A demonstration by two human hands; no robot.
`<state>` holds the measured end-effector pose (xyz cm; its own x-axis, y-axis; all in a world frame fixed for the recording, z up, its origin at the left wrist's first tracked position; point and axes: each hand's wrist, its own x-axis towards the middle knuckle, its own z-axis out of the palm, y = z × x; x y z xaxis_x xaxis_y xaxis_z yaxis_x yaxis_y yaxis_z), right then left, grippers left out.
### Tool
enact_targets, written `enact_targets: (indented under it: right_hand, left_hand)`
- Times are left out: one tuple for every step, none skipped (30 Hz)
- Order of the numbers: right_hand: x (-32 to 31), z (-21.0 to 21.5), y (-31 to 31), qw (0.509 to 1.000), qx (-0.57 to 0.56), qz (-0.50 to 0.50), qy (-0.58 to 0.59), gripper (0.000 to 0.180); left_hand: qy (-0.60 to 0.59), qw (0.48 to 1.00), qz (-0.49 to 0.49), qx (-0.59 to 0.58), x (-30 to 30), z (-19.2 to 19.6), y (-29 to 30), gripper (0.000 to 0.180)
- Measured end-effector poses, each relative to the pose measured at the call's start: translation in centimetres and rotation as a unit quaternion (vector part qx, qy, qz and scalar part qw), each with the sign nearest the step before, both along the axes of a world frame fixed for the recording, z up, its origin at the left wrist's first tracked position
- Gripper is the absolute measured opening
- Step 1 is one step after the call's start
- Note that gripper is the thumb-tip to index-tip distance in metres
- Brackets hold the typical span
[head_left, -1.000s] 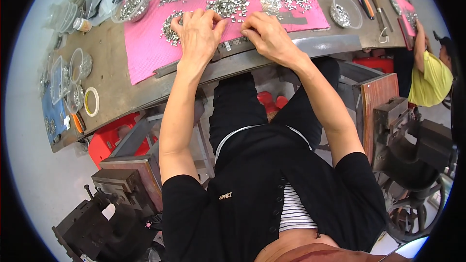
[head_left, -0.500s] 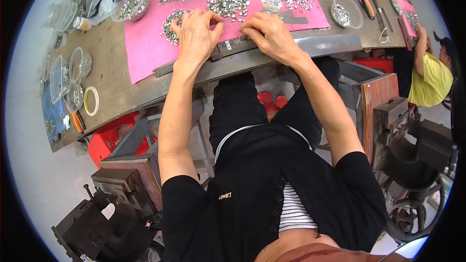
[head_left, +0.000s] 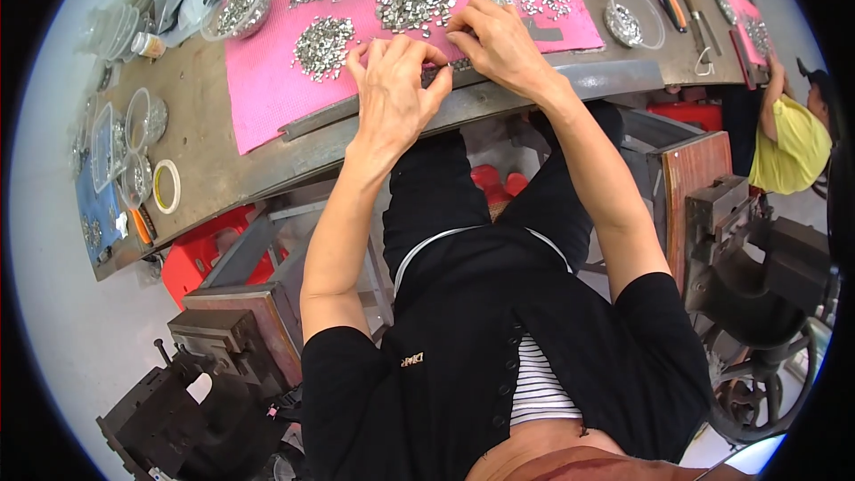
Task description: Assembling small metal components into a guide rail and processing them using a manual press machine.
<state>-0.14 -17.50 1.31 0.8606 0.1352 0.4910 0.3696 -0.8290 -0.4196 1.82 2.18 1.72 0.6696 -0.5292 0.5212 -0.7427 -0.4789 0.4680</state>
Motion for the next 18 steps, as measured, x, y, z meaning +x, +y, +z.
enact_targets:
  right_hand:
    - [-0.5, 0.2, 0.0, 1.0, 0.016, 0.009, 0.012, 0.009]
    - [-0.9, 0.4, -0.1, 0.999, 0.031, 0.017, 0.022, 0.008]
    - [-1.4, 0.5, 0.0, 0.999, 0.031, 0.016, 0.023, 0.008]
    - [-1.8, 0.5, 0.1, 0.999, 0.021, 0.024, 0.016, 0.008]
    - [-2.1, 0.6, 0.2, 0.999, 0.011, 0.03, 0.009, 0.008]
    - [-2.4, 0.5, 0.1, 0.999, 0.011, 0.029, 0.009, 0.008]
    - [-2.6, 0.4, 0.1, 0.999, 0.013, 0.034, -0.004, 0.008]
    - [-2.8, 0.2, 0.1, 0.999, 0.015, 0.039, -0.019, 0.009]
    - [-3.0, 0.2, 0.2, 0.999, 0.015, 0.039, -0.019, 0.009]
    - [-3.2, 0.2, 0.3, 0.999, 0.009, 0.036, -0.032, 0.009]
    - [-3.4, 0.1, 0.3, 0.998, 0.004, 0.034, -0.045, 0.01]
    - [-3.4, 0.0, 0.5, 0.998, 0.004, 0.035, -0.045, 0.01]
    - [-3.4, -0.1, 0.6, 0.998, -0.006, 0.033, -0.056, 0.01]
    - [-3.5, -0.2, 0.7, 0.997, -0.016, 0.031, -0.067, 0.01]
    - [-3.5, -0.3, 0.6, 0.997, -0.016, 0.031, -0.066, 0.01]
    - [-3.5, -0.5, 0.6, 0.997, -0.014, 0.033, -0.073, 0.01]
    - [-3.5, -0.6, 0.6, 0.996, -0.013, 0.034, -0.08, 0.009]
    - [-3.4, -0.6, 0.5, 0.996, -0.013, 0.034, -0.08, 0.009]
  left_hand:
    - [0.001, 1.0, 0.0, 0.0, -0.1, -0.2, -0.1, 0.016]
    - [-0.004, 1.0, 0.003, -0.001, -0.2, -0.4, -0.2, 0.017]
    - [-0.008, 1.0, 0.006, -0.002, -0.2, -0.6, -0.3, 0.017]
    - [-0.008, 1.0, 0.006, -0.003, -0.3, -0.6, -0.3, 0.017]
    - [0.0, 1.0, 0.007, -0.001, -0.3, -0.6, -0.3, 0.017]
    - [0.007, 1.0, 0.008, 0.001, -0.3, -0.5, -0.4, 0.017]
    - [0.007, 1.0, 0.007, 0.001, -0.4, -0.5, -0.3, 0.017]
    - [0.02, 1.0, -0.004, -0.011, -0.4, -0.5, -0.1, 0.016]
    - [0.034, 0.999, -0.015, -0.022, -0.4, -0.6, 0.1, 0.016]
    - [0.033, 0.999, -0.015, -0.023, -0.4, -0.7, 0.1, 0.016]
    - [0.028, 0.999, -0.017, -0.029, -0.4, -0.9, 0.2, 0.016]
    - [0.022, 0.999, -0.018, -0.036, -0.4, -1.1, 0.2, 0.016]
    - [0.022, 0.999, -0.018, -0.036, -0.5, -1.2, 0.2, 0.016]
    - [0.012, 0.999, -0.012, -0.035, -0.6, -1.2, 0.1, 0.015]
    - [0.001, 0.999, -0.006, -0.034, -0.7, -1.3, 0.0, 0.013]
    - [0.001, 0.999, -0.006, -0.034, -0.8, -1.4, -0.1, 0.013]
    - [-0.016, 0.999, -0.001, -0.035, -0.8, -1.6, -0.2, 0.013]
    - [-0.034, 0.999, 0.003, -0.035, -0.9, -1.7, -0.2, 0.012]
